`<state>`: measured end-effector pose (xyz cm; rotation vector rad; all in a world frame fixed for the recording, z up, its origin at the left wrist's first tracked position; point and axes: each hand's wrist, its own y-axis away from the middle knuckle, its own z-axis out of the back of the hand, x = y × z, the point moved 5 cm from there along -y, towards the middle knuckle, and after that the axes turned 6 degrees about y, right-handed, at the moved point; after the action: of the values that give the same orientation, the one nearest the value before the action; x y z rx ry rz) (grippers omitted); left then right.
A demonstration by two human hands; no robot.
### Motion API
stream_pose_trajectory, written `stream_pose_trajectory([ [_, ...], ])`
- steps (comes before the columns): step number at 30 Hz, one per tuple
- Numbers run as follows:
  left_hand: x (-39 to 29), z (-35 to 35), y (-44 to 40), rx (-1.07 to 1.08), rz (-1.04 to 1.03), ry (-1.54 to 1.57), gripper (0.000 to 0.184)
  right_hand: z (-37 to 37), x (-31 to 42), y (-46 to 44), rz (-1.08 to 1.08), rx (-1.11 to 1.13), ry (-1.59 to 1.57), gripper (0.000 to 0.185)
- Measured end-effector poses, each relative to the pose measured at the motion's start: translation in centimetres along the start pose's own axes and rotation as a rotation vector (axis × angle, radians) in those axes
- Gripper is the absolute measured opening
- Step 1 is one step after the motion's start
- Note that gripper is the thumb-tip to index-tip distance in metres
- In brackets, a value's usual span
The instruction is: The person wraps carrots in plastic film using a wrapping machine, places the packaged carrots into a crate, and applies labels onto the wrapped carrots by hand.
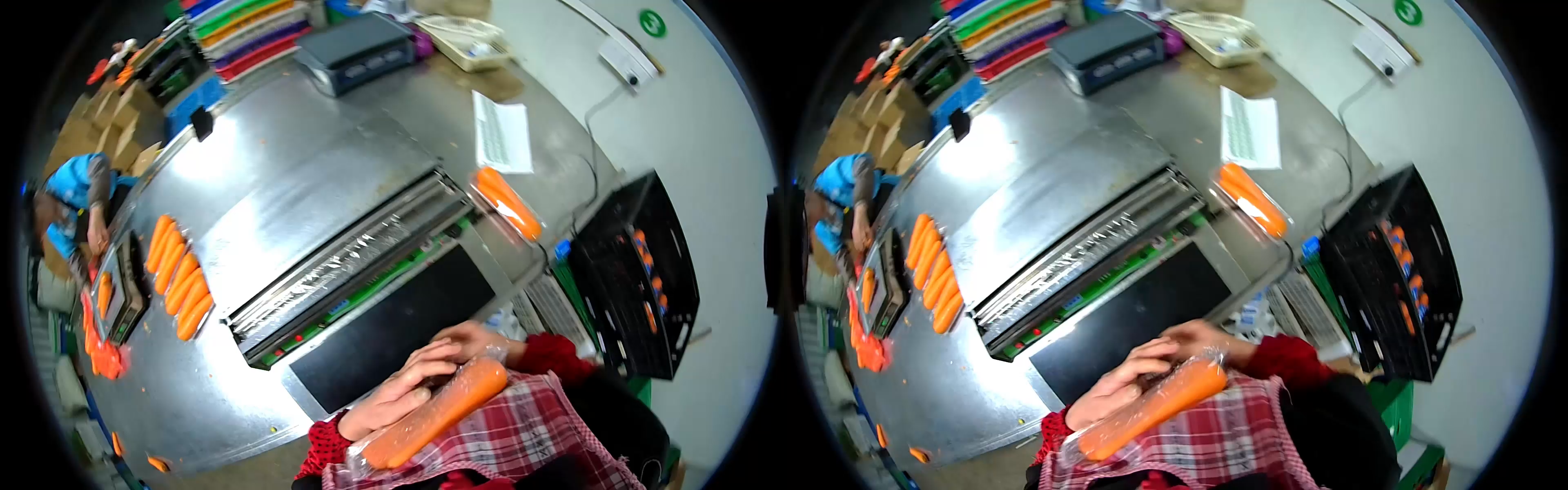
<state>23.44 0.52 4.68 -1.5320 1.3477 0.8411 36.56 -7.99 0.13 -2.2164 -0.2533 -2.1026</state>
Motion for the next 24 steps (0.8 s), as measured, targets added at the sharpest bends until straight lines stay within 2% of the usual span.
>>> stream_pose_trajectory([
  [1,1.1,0.7,0.4,-0.075,0.035,0.031,0.042,1.9,-2.1,1.8,-0.171,-0.188,-0.255,0.024],
  [2,2.2,2.0,0.4,-0.205,0.039,0.025,0.042,2.5,-1.0,1.2,-0.143,-0.342,-0.079,0.027],
  [3,2.6,3.3,-0.1,-0.322,-0.031,-0.22,0.042,2.0,-0.3,1.8,-0.106,-0.475,0.077,0.032],
  [5,1.1,4.8,-1.5,-0.434,-0.066,-0.659,0.043,4.2,-8.1,4.6,-0.014,-0.613,-0.198,0.038],
  [7,-1.1,6.2,-1.5,-0.61,-0.236,-0.933,0.044,6.5,-8.2,4.5,-0.112,-0.817,-0.333,0.041],
  [9,-6.1,8.3,1.2,-0.675,-0.247,-1.094,0.043,8.9,-3.0,2.3,-0.006,-0.695,-0.525,0.046],
  [10,-6.6,10.1,4.1,-0.804,-0.269,-1.122,0.042,13.5,-5.4,4.0,-0.1,-0.86,0.121,0.05],
  [11,-7.0,11.9,7.0,-0.934,-0.287,-1.141,0.042,16.5,-5.4,6.8,-0.04,-0.897,-0.166,0.052],
  [12,-7.3,13.6,10.2,-1.224,-0.286,-0.836,0.031,19.5,-5.5,9.7,0.03,-0.939,-0.453,0.054],
  [13,-8.3,14.8,12.5,-1.364,-0.181,-0.996,0.023,24.3,-8.0,13.0,-0.019,-1.27,-0.635,0.051],
  [14,-9.2,15.9,14.9,-1.5,-0.053,-1.141,0.019,28.2,-9.0,16.8,-0.044,-1.508,-0.512,0.046],
  [15,-8.9,17.2,17.5,-1.684,-0.036,-1.057,0.021,30.7,-9.1,19.6,-0.086,-1.773,-0.41,0.042],
  [16,-8.5,18.2,19.5,-1.697,-0.044,-1.009,0.023,32.6,-8.6,21.4,-0.242,-1.987,-0.21,0.039],
  [17,-8.2,19.1,21.2,-1.727,-0.048,-0.969,0.025,34.8,-9.5,22.6,-0.316,-2.08,-0.133,0.044],
  [22,-7.1,23.5,24.0,-1.801,0.027,-0.932,0.032,43.4,-14.8,18.3,-0.319,-2.206,-0.264,0.046],
  [23,-6.9,24.1,24.2,-1.811,0.042,-0.919,0.032,47.9,-17.5,19.5,-0.743,-1.98,0.316,0.048],
  [24,-7.8,24.0,22.3,-1.805,0.083,-0.987,0.031,48.2,-16.4,17.4,-0.665,-2.036,0.155,0.054],
])
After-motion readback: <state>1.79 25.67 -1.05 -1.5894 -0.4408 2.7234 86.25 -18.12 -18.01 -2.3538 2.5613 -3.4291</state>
